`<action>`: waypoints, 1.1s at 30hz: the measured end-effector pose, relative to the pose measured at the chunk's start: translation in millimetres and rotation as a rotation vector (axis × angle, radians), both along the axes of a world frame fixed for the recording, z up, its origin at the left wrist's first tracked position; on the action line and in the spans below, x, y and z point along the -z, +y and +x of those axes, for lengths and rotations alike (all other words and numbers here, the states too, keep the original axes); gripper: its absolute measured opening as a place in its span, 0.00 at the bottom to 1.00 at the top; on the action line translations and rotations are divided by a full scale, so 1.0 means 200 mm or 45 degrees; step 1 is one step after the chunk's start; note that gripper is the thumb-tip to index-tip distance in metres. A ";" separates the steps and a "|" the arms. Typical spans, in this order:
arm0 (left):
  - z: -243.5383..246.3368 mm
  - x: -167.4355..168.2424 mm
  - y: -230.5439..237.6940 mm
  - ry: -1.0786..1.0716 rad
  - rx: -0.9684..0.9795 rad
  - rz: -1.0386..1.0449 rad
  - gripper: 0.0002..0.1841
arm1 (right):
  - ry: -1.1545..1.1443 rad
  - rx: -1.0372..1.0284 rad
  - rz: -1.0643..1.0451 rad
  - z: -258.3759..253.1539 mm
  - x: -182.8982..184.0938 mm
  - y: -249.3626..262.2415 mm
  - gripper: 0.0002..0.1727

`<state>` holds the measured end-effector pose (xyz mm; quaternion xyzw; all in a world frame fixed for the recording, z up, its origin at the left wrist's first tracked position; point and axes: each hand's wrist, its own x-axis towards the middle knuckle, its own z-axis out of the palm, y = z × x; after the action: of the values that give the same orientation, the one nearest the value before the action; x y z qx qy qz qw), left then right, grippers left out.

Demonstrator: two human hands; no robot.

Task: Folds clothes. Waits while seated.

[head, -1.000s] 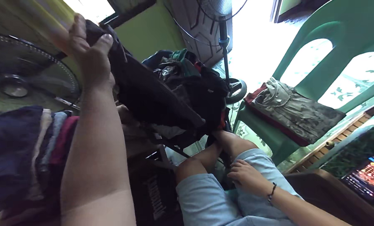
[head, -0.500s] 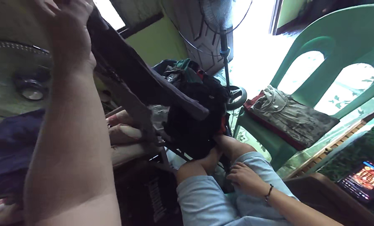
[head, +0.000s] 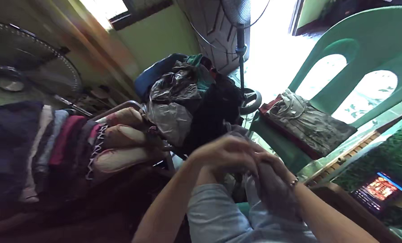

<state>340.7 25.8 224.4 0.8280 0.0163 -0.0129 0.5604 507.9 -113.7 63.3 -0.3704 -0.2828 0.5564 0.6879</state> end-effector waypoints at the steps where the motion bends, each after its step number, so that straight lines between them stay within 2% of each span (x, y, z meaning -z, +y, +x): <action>1: -0.02 0.12 0.16 -0.035 -0.375 0.033 0.16 | -0.015 -0.040 0.021 0.01 0.07 -0.05 0.30; 2: -0.03 0.24 0.30 0.000 -0.778 0.116 0.18 | 0.008 -0.102 0.034 0.02 0.11 -0.10 0.26; 3: -0.03 0.39 0.44 0.106 -1.100 0.220 0.25 | 0.036 -0.169 -0.017 0.01 0.10 -0.18 0.22; 4: -0.04 0.54 0.57 0.253 -1.296 0.286 0.35 | 0.051 -0.185 -0.132 -0.02 0.05 -0.25 0.17; 6: -0.02 0.82 0.71 0.489 -1.424 0.242 0.48 | 0.083 -0.101 -0.372 -0.09 -0.11 -0.34 0.13; 9: 0.09 1.09 0.70 0.566 -1.462 -0.052 0.54 | 0.286 -0.071 -0.150 -0.03 0.01 -0.36 0.15; 11: 0.21 1.14 0.65 0.515 -1.606 -0.297 0.57 | 0.335 -0.053 -0.142 -0.01 0.06 -0.34 0.18; 13: 0.32 1.14 0.67 0.418 -1.840 -0.455 0.54 | 0.341 -0.068 -0.133 0.01 0.09 -0.33 0.18; 15: 0.36 1.12 0.74 0.422 -1.954 -0.466 0.43 | 0.254 -0.117 -0.153 0.01 0.08 -0.30 0.18; 17: 0.37 1.11 0.83 0.500 -1.919 -0.425 0.28 | 0.227 -0.140 -0.169 0.02 0.08 -0.27 0.20; 19: 0.36 1.10 0.86 0.569 -1.812 -0.464 0.25 | 0.267 -0.125 -0.151 0.03 0.12 -0.25 0.19; 21: 0.35 1.01 0.80 0.666 -1.575 -0.534 0.26 | 0.362 -0.129 -0.142 0.03 0.12 -0.24 0.20; 23: 0.31 0.86 0.77 0.765 -1.221 -0.552 0.24 | 0.397 -0.103 -0.236 0.03 0.10 -0.23 0.20; 25: 0.26 0.68 0.82 0.704 -1.091 -0.537 0.22 | 0.430 -0.151 -0.261 0.04 0.10 -0.23 0.23; 28: 0.20 0.28 1.02 0.388 -1.349 -0.455 0.19 | 0.428 -0.212 -0.234 0.05 0.12 -0.23 0.21; 30: 0.16 0.02 1.20 0.035 -1.544 -0.205 0.18 | 0.488 -0.224 -0.225 0.03 0.11 -0.23 0.16; 33: 0.11 -0.34 1.42 -0.423 -1.529 0.143 0.21 | 0.451 -0.186 -0.225 0.00 0.12 -0.25 0.20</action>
<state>362.4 310.0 293.4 0.6935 0.3921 0.4341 0.4206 507.8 -163.2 39.7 -0.3044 -0.1334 0.6838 0.6496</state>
